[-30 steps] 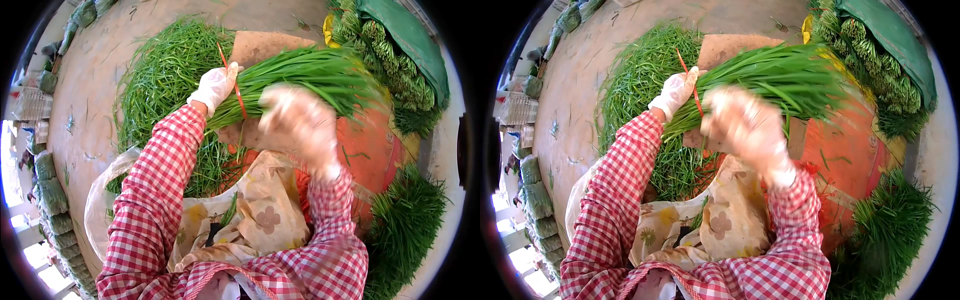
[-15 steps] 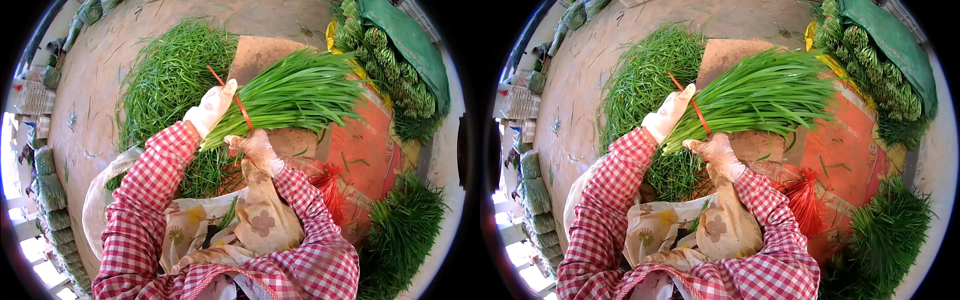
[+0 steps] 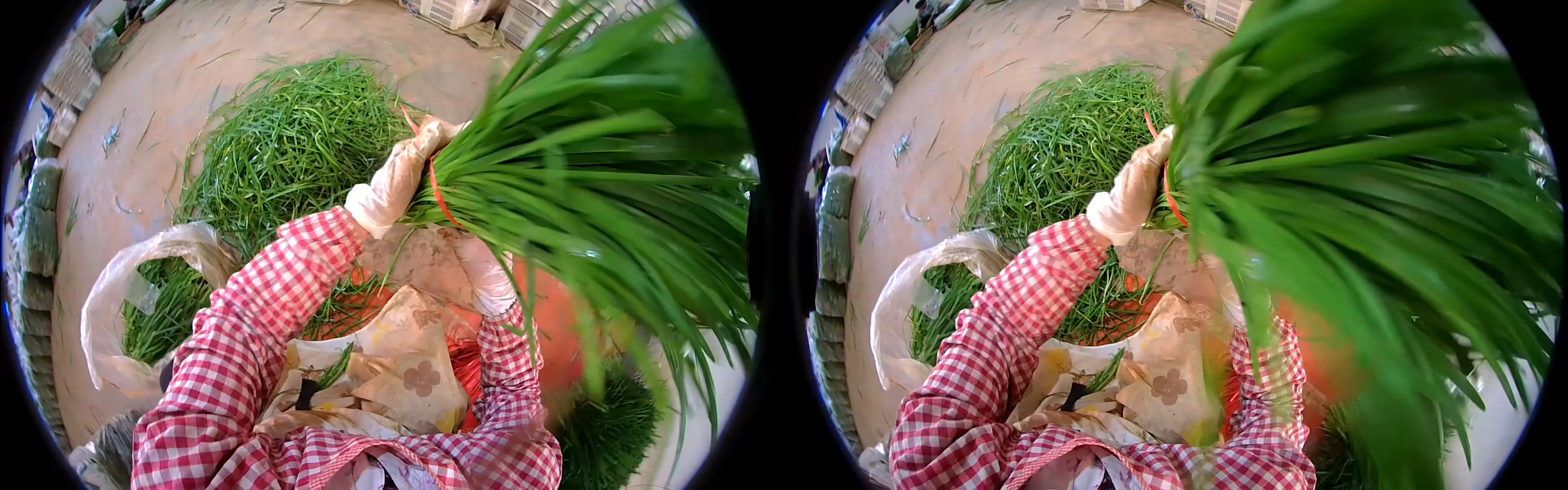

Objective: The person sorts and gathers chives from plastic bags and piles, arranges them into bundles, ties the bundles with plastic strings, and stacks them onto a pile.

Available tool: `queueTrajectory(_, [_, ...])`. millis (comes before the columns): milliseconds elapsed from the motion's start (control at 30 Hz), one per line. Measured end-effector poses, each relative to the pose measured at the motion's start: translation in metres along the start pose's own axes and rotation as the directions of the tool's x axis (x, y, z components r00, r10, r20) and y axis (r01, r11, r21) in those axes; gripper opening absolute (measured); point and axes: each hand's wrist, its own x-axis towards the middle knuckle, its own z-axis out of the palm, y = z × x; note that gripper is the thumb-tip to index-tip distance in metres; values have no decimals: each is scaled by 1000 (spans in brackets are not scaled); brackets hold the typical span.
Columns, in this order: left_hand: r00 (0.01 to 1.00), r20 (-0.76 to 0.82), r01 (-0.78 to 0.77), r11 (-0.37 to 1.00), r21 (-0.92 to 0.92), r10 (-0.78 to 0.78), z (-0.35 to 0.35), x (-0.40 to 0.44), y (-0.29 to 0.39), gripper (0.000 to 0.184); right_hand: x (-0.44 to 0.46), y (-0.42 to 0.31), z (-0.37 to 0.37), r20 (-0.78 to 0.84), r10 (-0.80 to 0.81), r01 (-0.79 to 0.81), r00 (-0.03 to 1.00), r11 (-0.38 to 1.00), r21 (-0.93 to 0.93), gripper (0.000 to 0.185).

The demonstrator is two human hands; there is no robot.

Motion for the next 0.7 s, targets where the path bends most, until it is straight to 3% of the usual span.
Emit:
queueTrajectory(100, [983, -149, 136, 975, 178, -110, -33, -6, -53, 42, 7, 5, -5, -10, -12, 13, 1000, 1000, 22, 28])
queueTrajectory(233, [970, -228, 169, 896, 411, -78, -53, -14, -94, 41, 38, 24, -20, -24, 23, -22, 999, 999, 42, 27])
queueTrajectory(700, [963, -270, 189, 732, 654, -7, -47, -3, -121, 39, 25, 43, -32, -63, 60, -51, 996, 991, 126, 26])
